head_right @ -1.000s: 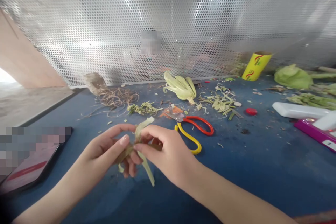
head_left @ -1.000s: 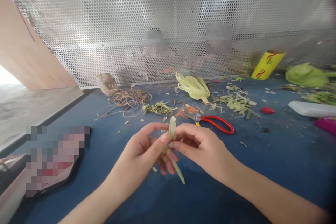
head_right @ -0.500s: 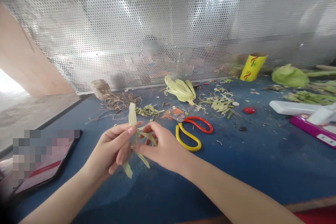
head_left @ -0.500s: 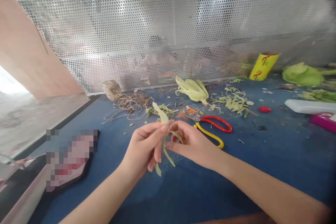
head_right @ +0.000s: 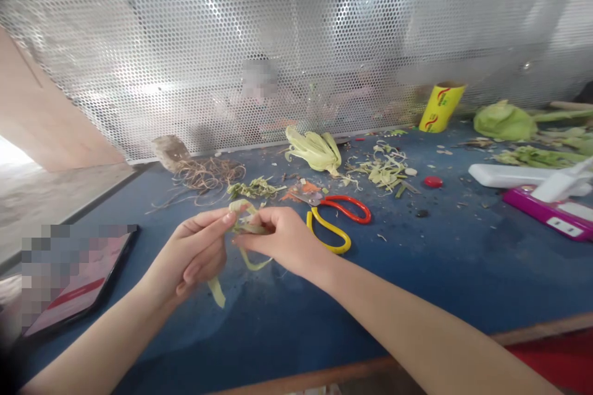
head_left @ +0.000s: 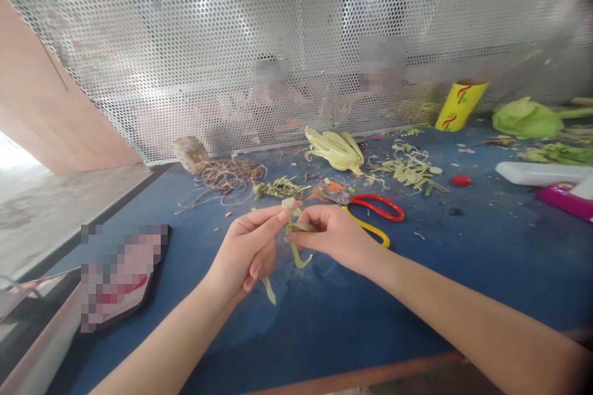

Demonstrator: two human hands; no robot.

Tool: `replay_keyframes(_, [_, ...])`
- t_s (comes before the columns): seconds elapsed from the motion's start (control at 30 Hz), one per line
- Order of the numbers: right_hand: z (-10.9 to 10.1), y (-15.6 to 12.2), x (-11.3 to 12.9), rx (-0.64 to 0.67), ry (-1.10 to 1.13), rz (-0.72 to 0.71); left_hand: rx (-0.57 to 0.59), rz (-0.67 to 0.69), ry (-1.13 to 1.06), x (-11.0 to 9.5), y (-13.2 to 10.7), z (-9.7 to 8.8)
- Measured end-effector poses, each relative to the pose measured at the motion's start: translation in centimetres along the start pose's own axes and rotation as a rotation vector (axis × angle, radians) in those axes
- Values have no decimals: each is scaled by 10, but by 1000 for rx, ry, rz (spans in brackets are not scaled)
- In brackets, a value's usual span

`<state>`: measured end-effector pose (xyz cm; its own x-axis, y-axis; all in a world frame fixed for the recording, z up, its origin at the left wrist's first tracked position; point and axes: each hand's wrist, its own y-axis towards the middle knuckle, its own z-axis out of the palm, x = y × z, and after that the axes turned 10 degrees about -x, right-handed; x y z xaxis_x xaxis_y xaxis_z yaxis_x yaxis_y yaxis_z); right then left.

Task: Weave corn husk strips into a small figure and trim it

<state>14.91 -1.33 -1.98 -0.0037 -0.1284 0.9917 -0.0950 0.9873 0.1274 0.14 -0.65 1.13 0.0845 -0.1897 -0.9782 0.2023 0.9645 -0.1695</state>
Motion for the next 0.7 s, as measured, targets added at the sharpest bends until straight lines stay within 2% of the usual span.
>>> replay_keyframes(0.27, [-4,-4,8,52,-21,12,-83,88,58,-3,-1,-1])
replay_keyframes(0.37, [-5,-5,10,70,-59,12,-52,100,82,-5,-2,0])
replay_keyframes(0.43, [-4,-6,9,67,-52,-4,10,82,112,-5,-2,0])
replay_keyframes(0.57, [-2,-8,9,17,135,16,117,30,181,-4,-1,-1])
replay_keyframes(0.7, [-5,-8,12,74,134,-22,41,105,204,-6,-2,-2])
